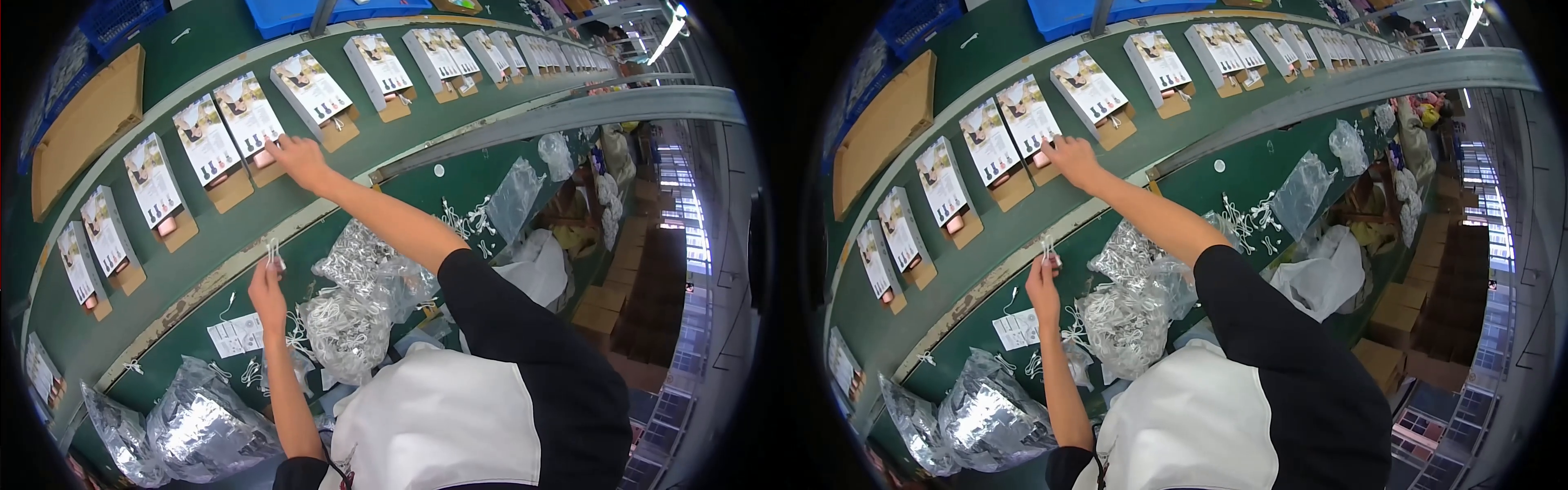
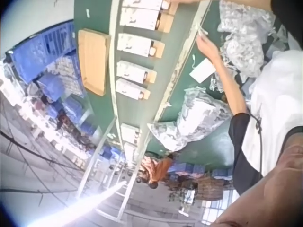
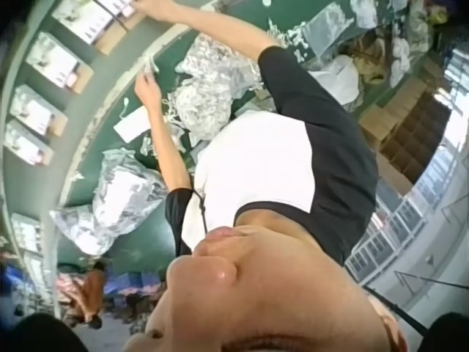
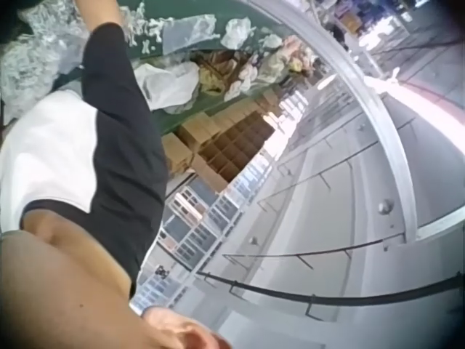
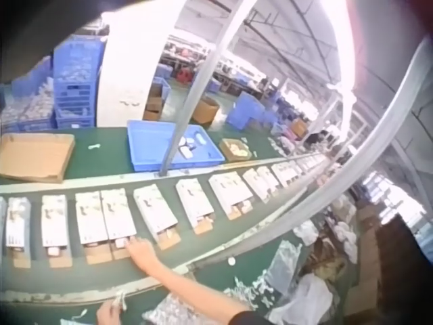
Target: The person packages small components into rigid boxes and plastic bags by hand on an assembly line.
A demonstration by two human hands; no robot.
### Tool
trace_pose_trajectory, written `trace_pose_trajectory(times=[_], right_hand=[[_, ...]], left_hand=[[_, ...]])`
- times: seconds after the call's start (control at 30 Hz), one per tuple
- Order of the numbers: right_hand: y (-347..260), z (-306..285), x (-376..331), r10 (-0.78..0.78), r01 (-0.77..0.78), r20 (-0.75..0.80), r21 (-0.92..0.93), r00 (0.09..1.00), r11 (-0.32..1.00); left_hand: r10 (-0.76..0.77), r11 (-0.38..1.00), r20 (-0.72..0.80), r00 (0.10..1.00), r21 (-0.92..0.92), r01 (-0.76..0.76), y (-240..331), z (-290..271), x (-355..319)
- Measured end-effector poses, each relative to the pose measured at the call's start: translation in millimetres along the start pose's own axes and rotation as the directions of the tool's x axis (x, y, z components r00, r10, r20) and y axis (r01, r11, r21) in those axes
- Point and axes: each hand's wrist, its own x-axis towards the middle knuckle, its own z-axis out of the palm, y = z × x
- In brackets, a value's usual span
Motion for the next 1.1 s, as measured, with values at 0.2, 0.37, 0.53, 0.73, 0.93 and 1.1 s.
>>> trace_pose_trajectory(times=[0.2, 0.37, 0.53, 0.73, 0.93, 1.1], right_hand=[[-15.6, -27.6, -87.3, -0.195, 0.075, 0.382, 0.308, 0.903, 0.948], [-31.6, -20.7, -103.5, -0.225, 0.053, 0.567, 0.303, 0.793, 0.952], [-49.8, -15.8, -95.2, -0.281, 0.138, 0.671, 0.259, 0.686, 0.956], [-66.9, -30.2, -79.0, -0.313, 0.197, 0.632, 0.248, 0.709, 0.948], [-149.4, -152.9, -50.8, -0.178, -0.247, 0.372, 0.837, 0.911, 0.488], [-185.4, -194.7, -61.8, 0.006, -0.275, 0.306, 0.847, 0.952, 0.455]], left_hand=[[-0.271, 0.813, 0.058, 0.961, -0.52, 0.261, -12.4, -37.3, -58.8], [-0.422, 0.599, 0.17, 0.89, -0.685, 0.415, -11.4, -50.4, -87.7], [-0.452, 0.517, 0.09, 0.888, -0.784, 0.343, 1.9, -65.5, -111.7], [-0.541, 0.453, 0.038, 0.84, -0.829, 0.329, 39.2, -81.3, -109.9], [-0.556, 0.51, 0.006, 0.831, -0.788, 0.346, 90.6, -88.5, -97.4], [-0.497, 0.574, 0.02, 0.868, -0.742, 0.346, 122.7, -85.3, -100.3]])
